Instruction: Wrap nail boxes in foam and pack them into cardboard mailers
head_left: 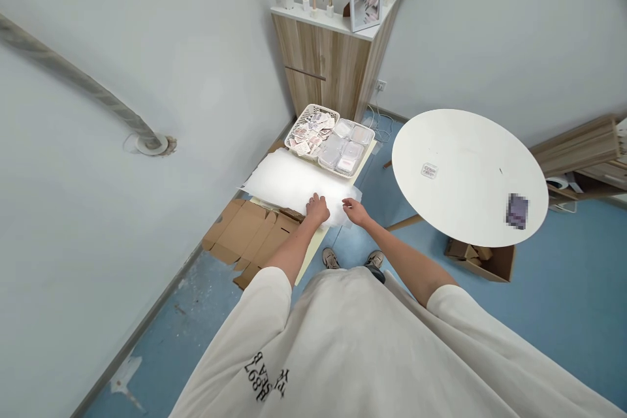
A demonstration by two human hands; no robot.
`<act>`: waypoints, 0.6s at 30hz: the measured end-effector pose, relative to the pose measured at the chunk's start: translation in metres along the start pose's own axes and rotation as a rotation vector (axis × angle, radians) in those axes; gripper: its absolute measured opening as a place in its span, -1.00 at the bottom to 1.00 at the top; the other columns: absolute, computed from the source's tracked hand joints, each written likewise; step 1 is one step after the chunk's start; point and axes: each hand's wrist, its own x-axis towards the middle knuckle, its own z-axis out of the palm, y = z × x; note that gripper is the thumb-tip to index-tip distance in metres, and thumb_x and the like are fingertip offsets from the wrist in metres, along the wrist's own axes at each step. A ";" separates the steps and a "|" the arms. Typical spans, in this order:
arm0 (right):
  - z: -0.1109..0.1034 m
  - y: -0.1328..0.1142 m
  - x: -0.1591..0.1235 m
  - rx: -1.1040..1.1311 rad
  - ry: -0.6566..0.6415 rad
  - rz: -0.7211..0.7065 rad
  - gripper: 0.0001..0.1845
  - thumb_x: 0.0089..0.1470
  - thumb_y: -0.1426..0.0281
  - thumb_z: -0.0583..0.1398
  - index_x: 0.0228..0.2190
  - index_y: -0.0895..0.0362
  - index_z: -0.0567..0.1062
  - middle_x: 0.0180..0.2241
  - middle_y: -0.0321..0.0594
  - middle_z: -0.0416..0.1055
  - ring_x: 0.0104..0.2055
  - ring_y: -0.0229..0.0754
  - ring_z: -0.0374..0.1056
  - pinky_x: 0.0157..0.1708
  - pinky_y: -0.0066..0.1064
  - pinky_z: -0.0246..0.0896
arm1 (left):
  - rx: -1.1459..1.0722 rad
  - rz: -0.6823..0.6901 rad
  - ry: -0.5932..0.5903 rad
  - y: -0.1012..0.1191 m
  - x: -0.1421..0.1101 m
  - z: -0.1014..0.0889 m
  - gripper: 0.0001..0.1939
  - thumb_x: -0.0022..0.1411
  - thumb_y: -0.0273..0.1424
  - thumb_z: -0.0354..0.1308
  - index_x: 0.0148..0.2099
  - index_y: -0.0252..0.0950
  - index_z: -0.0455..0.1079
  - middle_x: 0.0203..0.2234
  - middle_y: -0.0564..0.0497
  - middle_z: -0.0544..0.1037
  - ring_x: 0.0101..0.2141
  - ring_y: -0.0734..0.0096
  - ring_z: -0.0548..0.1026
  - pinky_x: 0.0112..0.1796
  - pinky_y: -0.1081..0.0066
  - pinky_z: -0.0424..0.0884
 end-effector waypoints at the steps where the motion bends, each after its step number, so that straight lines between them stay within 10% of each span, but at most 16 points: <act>1: 0.000 0.001 0.000 -0.006 -0.003 0.001 -0.60 0.23 0.40 0.10 0.08 0.10 0.47 0.01 -0.13 0.53 -0.04 -0.16 0.47 0.04 -0.31 0.33 | -0.015 -0.007 0.025 -0.001 0.001 0.000 -0.46 0.32 -0.35 0.04 0.31 -0.31 0.18 0.42 -0.30 0.04 0.32 -0.05 0.19 0.21 0.11 0.24; 18: -0.006 0.002 -0.006 -0.033 -0.077 0.038 -0.60 0.22 0.40 0.10 0.06 0.10 0.48 -0.10 -0.15 0.57 -0.11 -0.15 0.49 -0.09 -0.35 0.38 | -0.056 -0.059 -0.018 -0.006 0.017 -0.001 -0.20 0.29 -0.33 -0.01 0.50 -0.38 -0.12 0.45 -0.30 -0.05 0.34 -0.09 0.15 0.19 0.09 0.29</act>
